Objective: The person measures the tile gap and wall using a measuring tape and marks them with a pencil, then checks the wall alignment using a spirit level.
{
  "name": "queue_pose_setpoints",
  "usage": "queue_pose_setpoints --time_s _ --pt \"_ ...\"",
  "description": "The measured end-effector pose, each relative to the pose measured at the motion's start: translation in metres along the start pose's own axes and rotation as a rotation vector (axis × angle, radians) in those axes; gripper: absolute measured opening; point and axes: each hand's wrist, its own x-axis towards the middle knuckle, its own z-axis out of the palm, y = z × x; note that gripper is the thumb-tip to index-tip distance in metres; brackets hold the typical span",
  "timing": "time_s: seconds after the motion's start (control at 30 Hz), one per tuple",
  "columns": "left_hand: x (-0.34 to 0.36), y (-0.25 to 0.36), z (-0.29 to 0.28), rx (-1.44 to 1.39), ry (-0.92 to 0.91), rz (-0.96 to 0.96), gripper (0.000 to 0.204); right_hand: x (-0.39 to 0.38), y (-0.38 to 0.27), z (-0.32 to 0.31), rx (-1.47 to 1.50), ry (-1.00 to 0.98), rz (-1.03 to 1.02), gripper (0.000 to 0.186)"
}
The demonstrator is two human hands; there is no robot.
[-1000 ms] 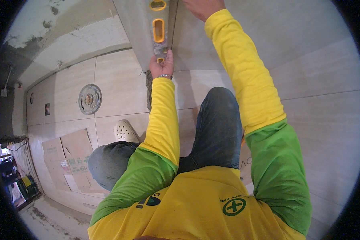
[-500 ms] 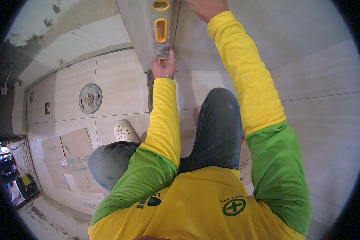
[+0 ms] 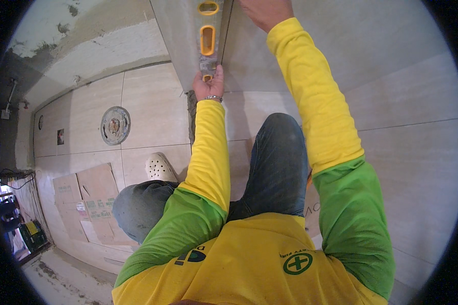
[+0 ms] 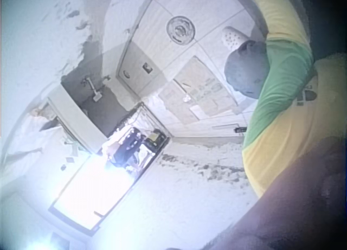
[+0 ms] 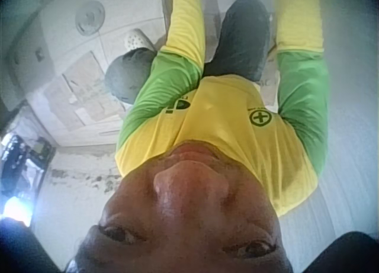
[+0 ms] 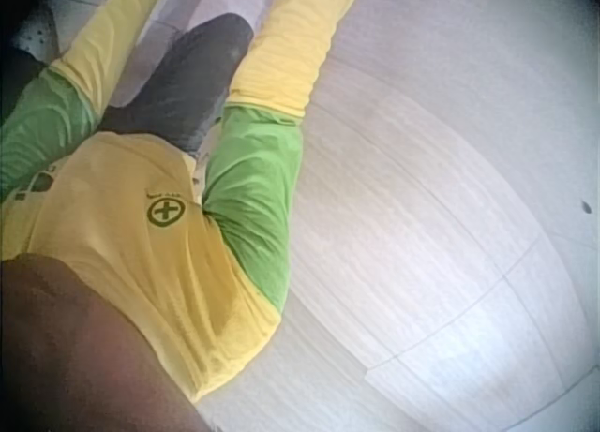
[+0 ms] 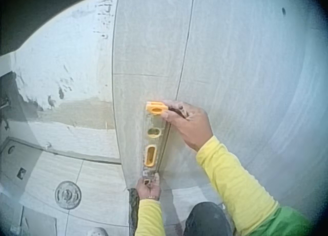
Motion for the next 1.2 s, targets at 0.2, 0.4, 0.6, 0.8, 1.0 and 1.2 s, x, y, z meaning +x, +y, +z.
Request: queue_pose_setpoints --time_s 0.2,0.4,0.6,0.8,1.0,1.2 --pt "0.000 0.000 0.000 -0.026 0.018 -0.011 0.042 -0.002 -0.004 0.000 -0.016 0.010 0.027 0.030" --pt "0.002 0.000 0.001 -0.042 0.020 -0.025 0.040 0.001 -0.002 -0.001 -0.050 0.014 0.006 0.032" --pt "0.002 -0.001 -0.002 -0.026 -0.026 0.003 0.042 0.001 0.001 -0.001 -0.046 0.009 -0.009 0.032" --pt "0.002 -0.002 -0.001 -0.018 0.019 0.006 0.042 0.001 0.003 -0.002 -0.031 0.014 -0.001 0.033" --pt "-0.015 -0.004 0.003 0.118 0.117 -0.099 0.068 0.000 0.003 -0.003 -0.056 0.005 -0.017 0.033" --pt "-0.028 0.001 0.002 0.350 0.032 -0.132 0.104 -0.002 -0.009 -0.003 -0.267 0.019 -0.039 0.034"
